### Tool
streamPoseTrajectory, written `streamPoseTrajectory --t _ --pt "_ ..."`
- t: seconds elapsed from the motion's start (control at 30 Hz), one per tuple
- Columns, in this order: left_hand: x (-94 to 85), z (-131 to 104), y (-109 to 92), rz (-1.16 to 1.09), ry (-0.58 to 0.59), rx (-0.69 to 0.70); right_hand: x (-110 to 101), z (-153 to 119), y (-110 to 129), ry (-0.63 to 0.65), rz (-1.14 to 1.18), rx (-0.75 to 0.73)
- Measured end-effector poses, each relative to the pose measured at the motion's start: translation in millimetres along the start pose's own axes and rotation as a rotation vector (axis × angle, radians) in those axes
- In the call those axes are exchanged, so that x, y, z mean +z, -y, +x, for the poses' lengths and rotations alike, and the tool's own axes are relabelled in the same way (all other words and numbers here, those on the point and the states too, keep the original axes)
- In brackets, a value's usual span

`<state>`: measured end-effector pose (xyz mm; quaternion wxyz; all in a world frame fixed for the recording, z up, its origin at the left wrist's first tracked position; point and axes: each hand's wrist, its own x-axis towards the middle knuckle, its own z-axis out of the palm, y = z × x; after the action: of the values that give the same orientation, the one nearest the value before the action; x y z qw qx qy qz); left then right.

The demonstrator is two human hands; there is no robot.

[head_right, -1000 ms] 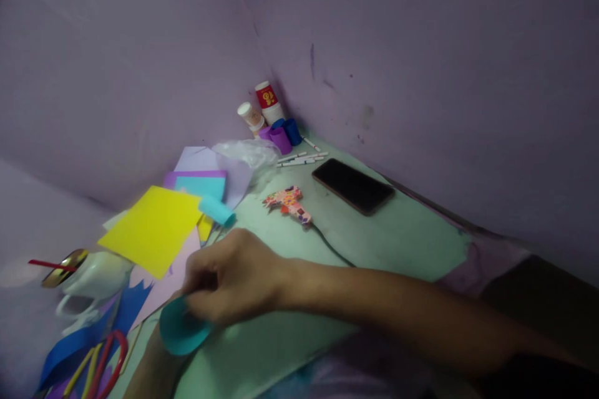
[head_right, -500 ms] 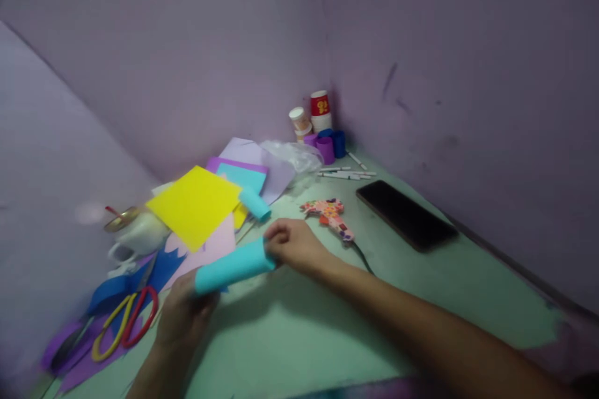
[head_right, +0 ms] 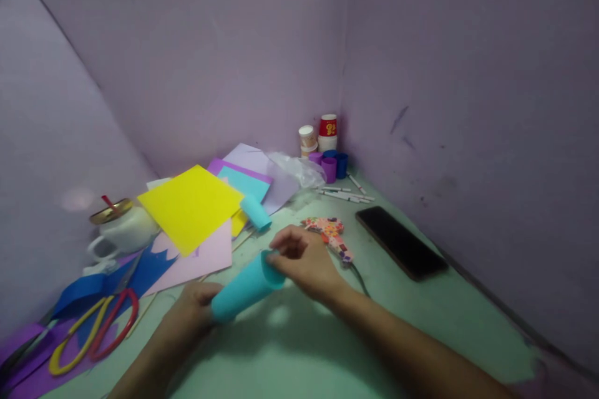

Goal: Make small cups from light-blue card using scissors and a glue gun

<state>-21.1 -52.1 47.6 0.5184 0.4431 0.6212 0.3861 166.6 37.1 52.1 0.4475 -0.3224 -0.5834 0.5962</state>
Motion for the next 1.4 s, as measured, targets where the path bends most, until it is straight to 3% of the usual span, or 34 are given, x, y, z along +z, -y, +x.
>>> streamPoseTrajectory --t 0.23,0.57,0.87,1.0,1.17,1.3,1.4 --pt "6.0 9.7 20.9 0.009 0.087 -0.073 -3.1 0.9 -0.3 0.048 -0.096 -0.004" --pt "5.8 9.0 21.2 0.072 -0.055 0.142 -6.9 -3.1 8.0 0.046 -0.247 -0.227" --pt "5.3 5.0 17.4 0.094 -0.034 0.184 -6.8 -7.4 10.2 0.064 -0.251 -0.310" --pt "13.7 -2.4 8.6 0.070 -0.144 0.245 -5.0 -8.8 11.4 0.034 -0.234 -0.258" --pt "13.9 0.5 12.6 0.057 -0.099 0.227 -6.4 0.2 8.8 0.032 -0.198 -0.143" --pt "6.5 -0.1 12.1 0.171 -0.159 0.427 -15.6 6.1 7.6 0.147 -0.195 -0.116" --pt "1.0 -8.5 5.9 0.326 -0.298 0.711 -23.5 5.3 7.3 0.225 -0.295 -0.310"
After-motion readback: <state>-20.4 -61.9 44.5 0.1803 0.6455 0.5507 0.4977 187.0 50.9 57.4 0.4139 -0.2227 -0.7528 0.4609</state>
